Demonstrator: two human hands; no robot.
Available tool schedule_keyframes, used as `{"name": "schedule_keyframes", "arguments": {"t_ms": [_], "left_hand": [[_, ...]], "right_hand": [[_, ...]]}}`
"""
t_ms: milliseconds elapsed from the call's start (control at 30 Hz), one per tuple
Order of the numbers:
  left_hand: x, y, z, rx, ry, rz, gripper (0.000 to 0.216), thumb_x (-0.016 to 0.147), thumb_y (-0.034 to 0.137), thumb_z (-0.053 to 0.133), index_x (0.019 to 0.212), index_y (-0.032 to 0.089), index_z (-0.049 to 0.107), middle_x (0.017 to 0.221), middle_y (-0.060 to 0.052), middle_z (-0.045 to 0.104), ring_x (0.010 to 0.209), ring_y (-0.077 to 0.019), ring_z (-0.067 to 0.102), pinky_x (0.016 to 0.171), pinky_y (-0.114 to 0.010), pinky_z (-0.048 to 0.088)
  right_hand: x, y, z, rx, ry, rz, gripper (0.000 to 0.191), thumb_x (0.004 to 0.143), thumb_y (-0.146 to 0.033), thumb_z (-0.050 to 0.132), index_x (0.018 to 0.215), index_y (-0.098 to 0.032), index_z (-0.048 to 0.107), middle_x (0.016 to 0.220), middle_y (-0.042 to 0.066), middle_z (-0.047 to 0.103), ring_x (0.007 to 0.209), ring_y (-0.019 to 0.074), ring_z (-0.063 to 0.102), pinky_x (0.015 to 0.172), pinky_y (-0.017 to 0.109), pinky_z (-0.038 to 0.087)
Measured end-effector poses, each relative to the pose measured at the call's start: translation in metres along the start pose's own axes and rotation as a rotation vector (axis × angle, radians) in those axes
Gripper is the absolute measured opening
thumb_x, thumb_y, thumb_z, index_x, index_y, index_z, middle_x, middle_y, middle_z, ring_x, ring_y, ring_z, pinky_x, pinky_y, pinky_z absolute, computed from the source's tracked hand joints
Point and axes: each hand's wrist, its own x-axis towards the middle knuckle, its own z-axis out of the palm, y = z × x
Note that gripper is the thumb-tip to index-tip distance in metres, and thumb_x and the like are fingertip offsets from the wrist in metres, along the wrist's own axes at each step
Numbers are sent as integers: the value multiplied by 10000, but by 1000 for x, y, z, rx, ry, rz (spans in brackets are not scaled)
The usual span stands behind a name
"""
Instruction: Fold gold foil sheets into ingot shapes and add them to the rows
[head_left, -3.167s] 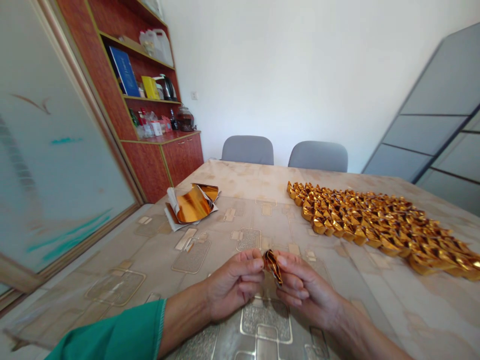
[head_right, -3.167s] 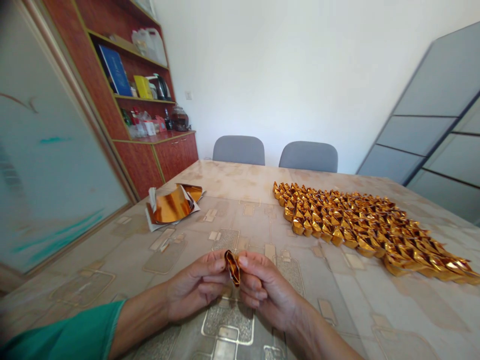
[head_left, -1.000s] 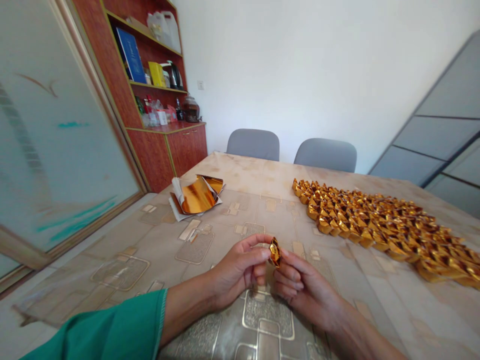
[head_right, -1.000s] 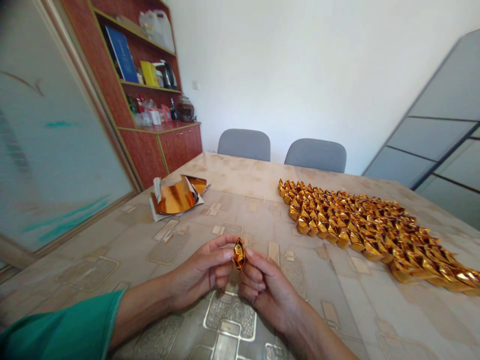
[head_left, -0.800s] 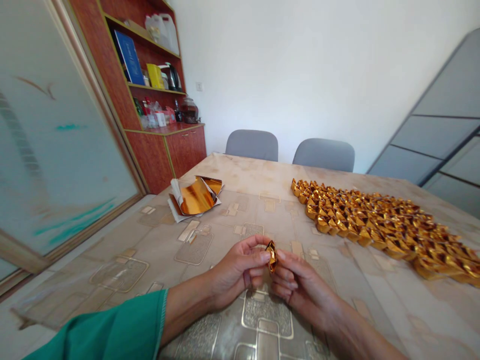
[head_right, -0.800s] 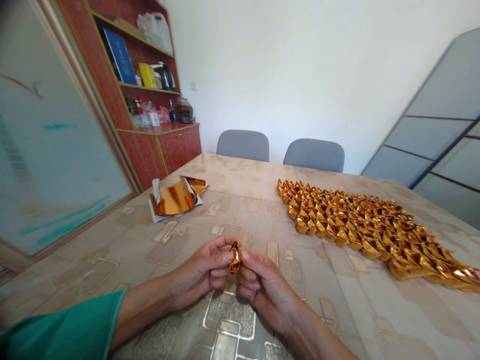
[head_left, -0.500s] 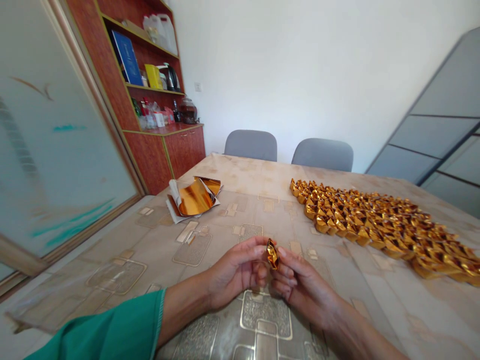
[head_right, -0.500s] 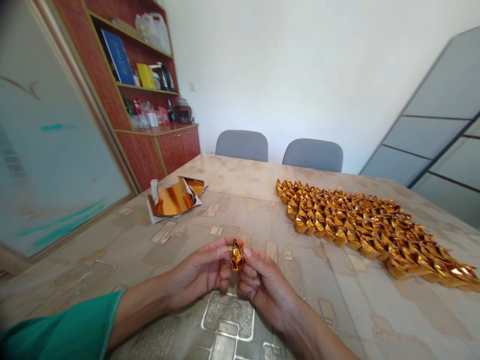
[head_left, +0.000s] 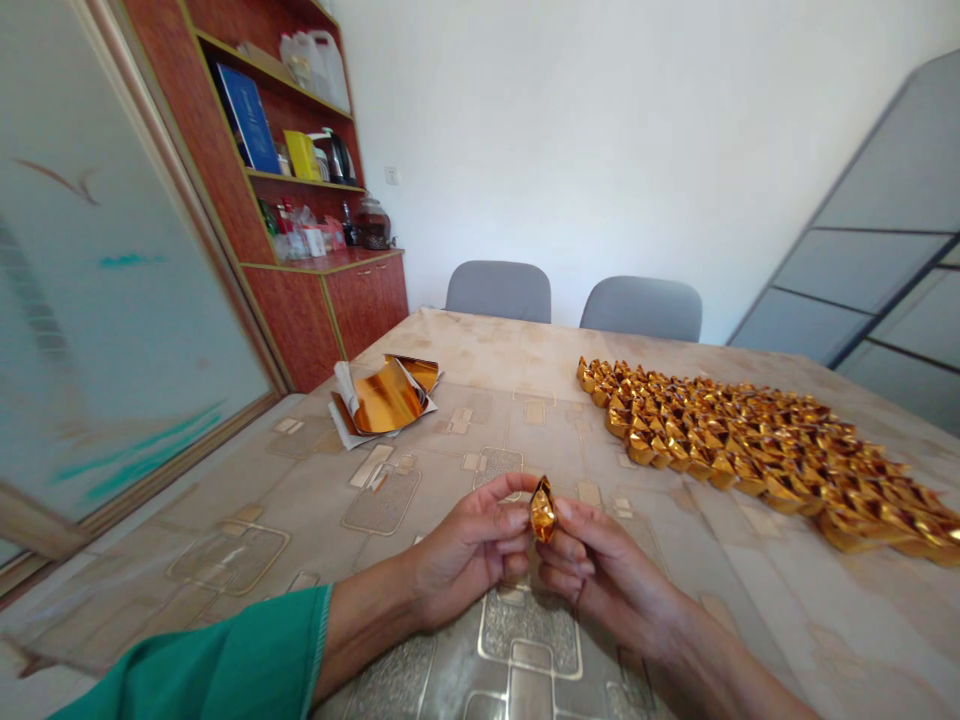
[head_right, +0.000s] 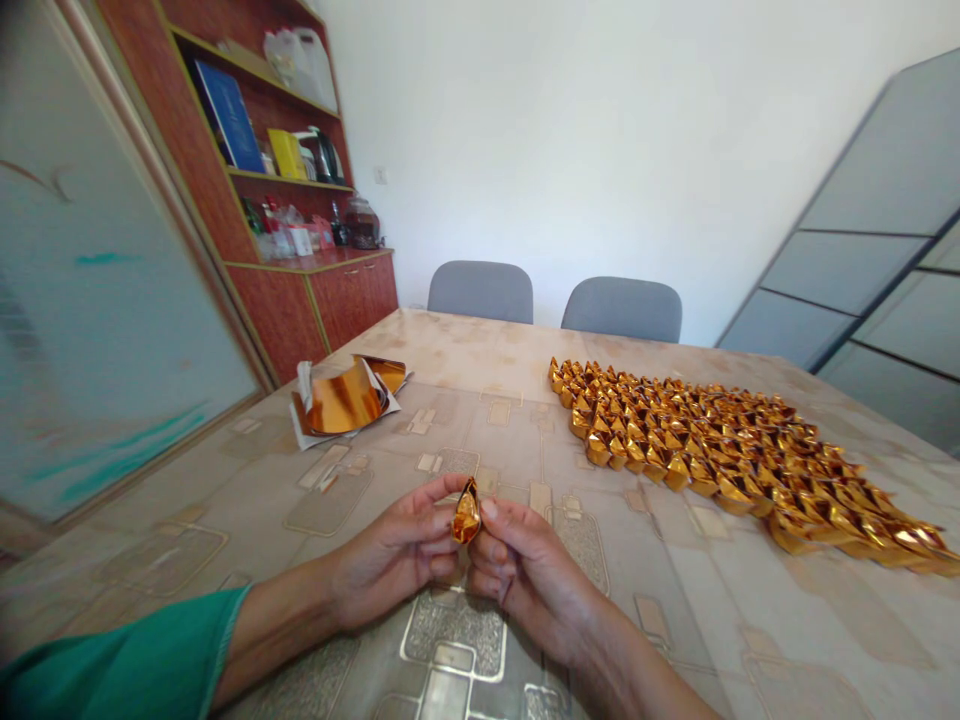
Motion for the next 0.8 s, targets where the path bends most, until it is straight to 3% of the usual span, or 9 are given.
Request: {"name": "schedule_keyframes", "arguments": {"t_ms": [200,333,533,633,800], "left_hand": [[-1,6,-1,94,-30,-8,355,710,212,773,1043,197,648,770,12,556,574,-62,444,567,-200,391],[-2,8,3,322,61,50,325,742,360,762,990,180,652,705,23,526,561,-69,434,528,-185,358],[-1,1,10,543,233,166,276,775,400,705,892,158,644,602,44,519,482,-64,408,452,-179,302],[1,-1,8,490,239,172,274,775,397,711,883,158,630,597,50,516,453,-56,397,431,-177,280],[2,6,1,74,29,-25,370,724,347,801,1018,193,639,749,25,584,495,-31,424,471,-153,309]], "right_hand": [[-1,-1,-1,-66,1,5,231,887,-305,686,745,-138,611,516,-93,324,476,60,171,465,197,199],[-1,1,1,-128,26,39,220,868,-346,705,816,-145,632,505,-98,325,472,63,171,467,204,184],[1,2,0,-164,8,93,258,848,-366,724,769,-157,596,511,-101,318,465,62,172,461,207,177],[2,2,-2,-131,25,113,257,829,-351,747,752,-157,597,506,-102,312,469,62,168,456,202,182],[0,0,0,-13,71,46,280,791,-335,788,694,-151,602,505,-100,318,482,57,168,467,187,231]]}}
